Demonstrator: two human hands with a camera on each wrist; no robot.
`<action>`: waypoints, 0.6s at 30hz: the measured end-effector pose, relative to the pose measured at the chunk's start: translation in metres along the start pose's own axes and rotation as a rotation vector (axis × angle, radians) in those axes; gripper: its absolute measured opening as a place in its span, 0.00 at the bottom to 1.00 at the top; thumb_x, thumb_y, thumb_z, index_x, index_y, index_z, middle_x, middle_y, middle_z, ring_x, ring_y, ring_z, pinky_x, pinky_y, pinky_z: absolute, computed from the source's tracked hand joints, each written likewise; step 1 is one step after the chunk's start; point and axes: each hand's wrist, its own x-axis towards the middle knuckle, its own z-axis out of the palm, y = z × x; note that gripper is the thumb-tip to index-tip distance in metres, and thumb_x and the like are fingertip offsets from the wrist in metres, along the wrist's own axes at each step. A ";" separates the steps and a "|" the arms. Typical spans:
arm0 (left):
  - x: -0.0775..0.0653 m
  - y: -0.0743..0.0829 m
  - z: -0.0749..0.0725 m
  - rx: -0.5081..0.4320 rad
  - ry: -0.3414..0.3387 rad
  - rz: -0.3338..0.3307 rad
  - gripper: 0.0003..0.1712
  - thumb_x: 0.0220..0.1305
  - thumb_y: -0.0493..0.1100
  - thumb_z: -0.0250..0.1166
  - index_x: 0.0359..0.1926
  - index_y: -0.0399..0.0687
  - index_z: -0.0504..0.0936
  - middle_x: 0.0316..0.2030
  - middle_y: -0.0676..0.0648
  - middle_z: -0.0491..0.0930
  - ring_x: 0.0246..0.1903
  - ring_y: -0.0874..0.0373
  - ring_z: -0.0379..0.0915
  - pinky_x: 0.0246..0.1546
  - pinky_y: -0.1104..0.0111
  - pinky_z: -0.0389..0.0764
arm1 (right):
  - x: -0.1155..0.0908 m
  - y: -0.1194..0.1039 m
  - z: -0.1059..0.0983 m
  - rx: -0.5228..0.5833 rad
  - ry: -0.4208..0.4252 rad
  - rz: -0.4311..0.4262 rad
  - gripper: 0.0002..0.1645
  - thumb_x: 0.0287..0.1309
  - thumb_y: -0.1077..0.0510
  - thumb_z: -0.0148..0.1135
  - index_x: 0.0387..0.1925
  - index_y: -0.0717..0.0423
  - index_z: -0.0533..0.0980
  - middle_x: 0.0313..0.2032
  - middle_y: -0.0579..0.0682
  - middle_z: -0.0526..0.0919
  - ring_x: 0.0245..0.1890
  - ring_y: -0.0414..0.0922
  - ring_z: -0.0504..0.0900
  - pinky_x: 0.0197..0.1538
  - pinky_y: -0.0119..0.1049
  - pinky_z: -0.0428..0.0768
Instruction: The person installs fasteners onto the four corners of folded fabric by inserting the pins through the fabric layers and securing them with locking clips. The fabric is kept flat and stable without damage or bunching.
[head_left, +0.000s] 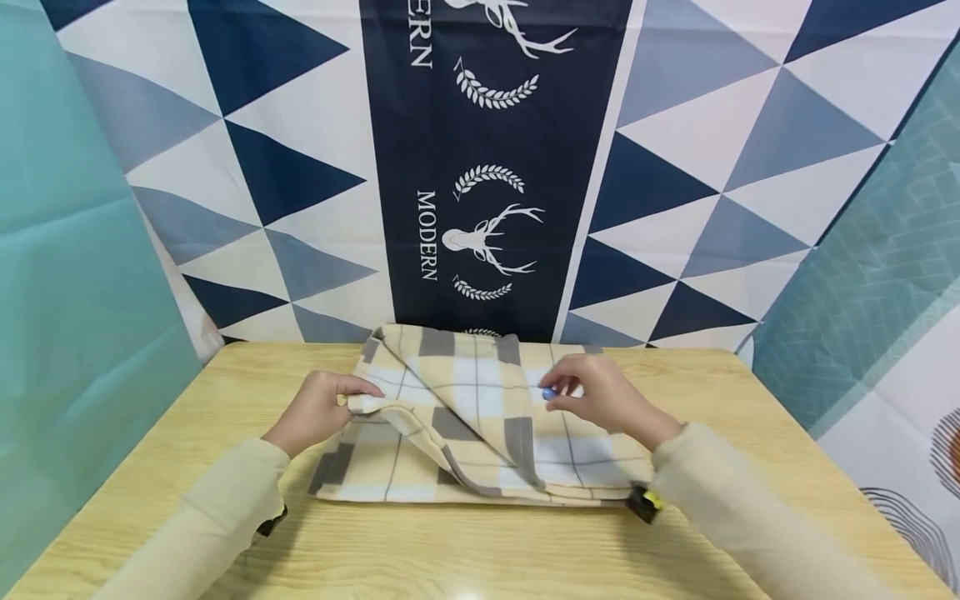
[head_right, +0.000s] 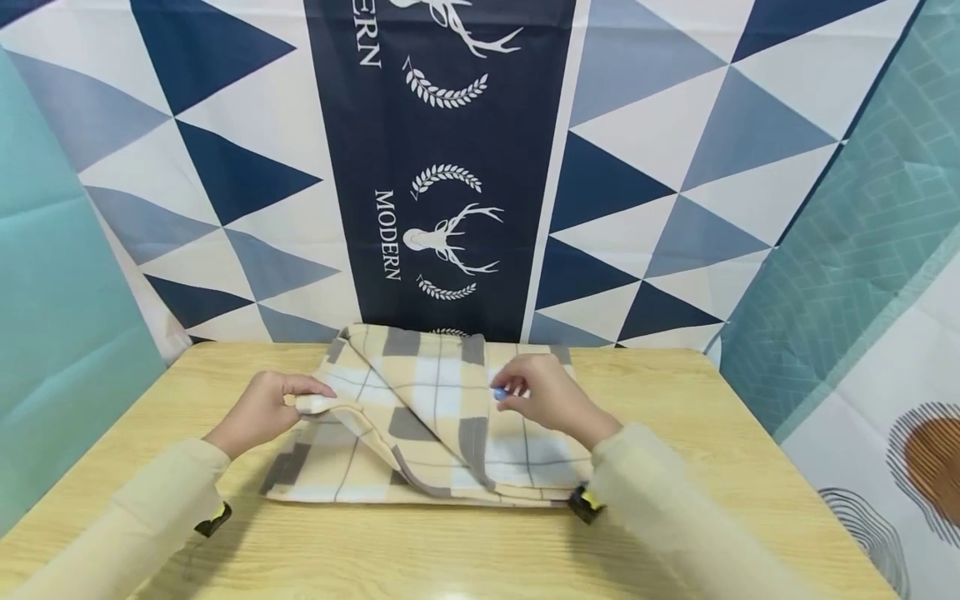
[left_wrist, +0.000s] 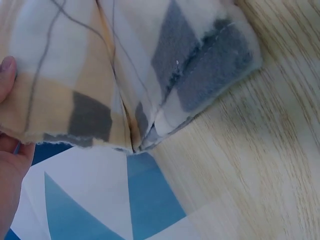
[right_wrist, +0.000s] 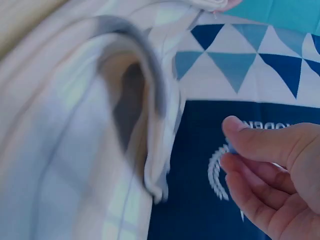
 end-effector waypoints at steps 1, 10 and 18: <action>0.000 0.000 0.000 0.001 0.005 -0.001 0.29 0.41 0.13 0.54 0.35 0.44 0.88 0.36 0.42 0.88 0.43 0.47 0.83 0.31 0.74 0.75 | 0.009 -0.003 0.004 0.026 0.005 -0.004 0.12 0.44 0.64 0.75 0.35 0.59 0.84 0.30 0.48 0.86 0.28 0.36 0.80 0.34 0.31 0.82; -0.002 -0.002 0.001 0.024 0.009 0.018 0.31 0.40 0.12 0.53 0.34 0.45 0.89 0.36 0.44 0.88 0.43 0.49 0.83 0.33 0.73 0.78 | 0.076 -0.028 0.045 0.208 -0.030 -0.032 0.12 0.46 0.63 0.74 0.37 0.58 0.85 0.35 0.51 0.88 0.30 0.41 0.87 0.36 0.26 0.83; 0.000 0.002 0.001 0.057 0.014 0.081 0.28 0.41 0.13 0.57 0.33 0.44 0.89 0.34 0.45 0.88 0.40 0.50 0.84 0.37 0.70 0.82 | 0.107 -0.037 0.077 0.438 -0.085 0.114 0.14 0.48 0.65 0.72 0.41 0.60 0.84 0.41 0.55 0.88 0.37 0.46 0.88 0.39 0.31 0.85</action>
